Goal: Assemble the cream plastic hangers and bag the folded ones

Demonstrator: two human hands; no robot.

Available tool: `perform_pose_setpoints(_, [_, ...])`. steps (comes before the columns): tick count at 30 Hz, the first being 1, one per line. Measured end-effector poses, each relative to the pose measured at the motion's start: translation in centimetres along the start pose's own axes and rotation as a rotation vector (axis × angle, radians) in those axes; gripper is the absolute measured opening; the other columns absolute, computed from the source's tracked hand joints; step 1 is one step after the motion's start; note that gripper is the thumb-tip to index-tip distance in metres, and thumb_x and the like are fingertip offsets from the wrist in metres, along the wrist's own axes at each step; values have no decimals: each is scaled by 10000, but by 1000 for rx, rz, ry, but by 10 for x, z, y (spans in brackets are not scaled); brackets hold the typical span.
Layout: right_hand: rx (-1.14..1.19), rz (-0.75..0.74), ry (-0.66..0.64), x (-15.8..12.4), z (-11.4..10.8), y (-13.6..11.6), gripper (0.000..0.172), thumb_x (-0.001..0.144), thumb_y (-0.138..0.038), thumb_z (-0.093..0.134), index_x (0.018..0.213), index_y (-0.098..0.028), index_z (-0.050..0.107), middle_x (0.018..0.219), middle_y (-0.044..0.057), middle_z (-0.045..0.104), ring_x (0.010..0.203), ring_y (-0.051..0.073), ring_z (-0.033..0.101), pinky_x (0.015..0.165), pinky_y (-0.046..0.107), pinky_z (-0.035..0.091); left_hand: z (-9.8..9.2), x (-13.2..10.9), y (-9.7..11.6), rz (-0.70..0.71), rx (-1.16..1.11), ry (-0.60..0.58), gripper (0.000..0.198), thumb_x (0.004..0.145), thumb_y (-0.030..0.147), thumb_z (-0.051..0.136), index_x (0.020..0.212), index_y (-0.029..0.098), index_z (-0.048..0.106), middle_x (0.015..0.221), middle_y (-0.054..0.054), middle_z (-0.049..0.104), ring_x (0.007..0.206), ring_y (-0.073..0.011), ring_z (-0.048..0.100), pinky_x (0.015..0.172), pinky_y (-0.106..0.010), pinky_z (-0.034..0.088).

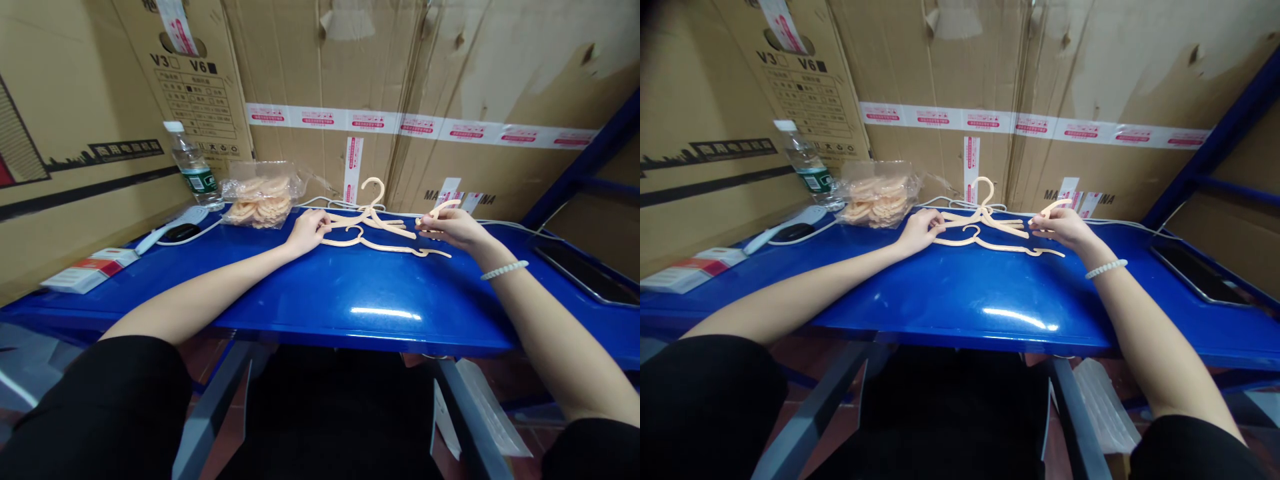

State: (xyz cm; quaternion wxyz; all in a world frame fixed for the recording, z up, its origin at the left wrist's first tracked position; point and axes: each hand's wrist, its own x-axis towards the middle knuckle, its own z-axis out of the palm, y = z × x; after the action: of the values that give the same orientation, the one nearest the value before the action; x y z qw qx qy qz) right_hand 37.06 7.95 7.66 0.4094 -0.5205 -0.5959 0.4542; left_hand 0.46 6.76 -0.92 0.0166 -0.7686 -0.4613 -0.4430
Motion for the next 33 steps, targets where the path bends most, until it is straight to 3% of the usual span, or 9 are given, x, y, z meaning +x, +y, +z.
perform_pose_setpoints(7, [90, 167, -103, -3, 7, -3, 181, 883, -53, 668, 760, -173, 610, 863, 103, 743, 904, 258, 774, 865, 390, 651, -3, -1, 3, 1, 3, 24, 149, 812, 140, 690, 759, 198, 563, 818, -29, 654, 840, -222, 630, 794, -368, 524])
perform_pose_setpoints(18, [102, 259, -112, -1, 6, -4, 224, 915, -10, 589, 742, -149, 620, 735, 99, 733, 779, 203, 767, 840, 332, 652, -3, -1, 3, 11, 17, 26, 173, 814, 141, 694, 741, 201, 549, 807, -21, 648, 838, -221, 619, 775, -362, 516])
perform_pose_setpoints(23, [105, 215, -107, 1, 6, -1, 261, 898, 17, 593, 703, -155, 595, 701, 84, 704, 740, 198, 759, 863, 369, 654, -4, -2, 4, 16, 20, 41, 179, 812, 142, 696, 735, 202, 546, 813, -26, 644, 840, -223, 616, 782, -369, 519])
perform_pose_setpoints(33, [84, -28, 17, 8, 18, 16, 239, 853, -56, 737, 737, -185, 573, 685, 17, 638, 690, 174, 725, 884, 431, 665, -5, -2, 4, 13, 25, 57, 194, 803, 127, 697, 725, 201, 535, 808, -28, 641, 831, -224, 613, 773, -367, 517])
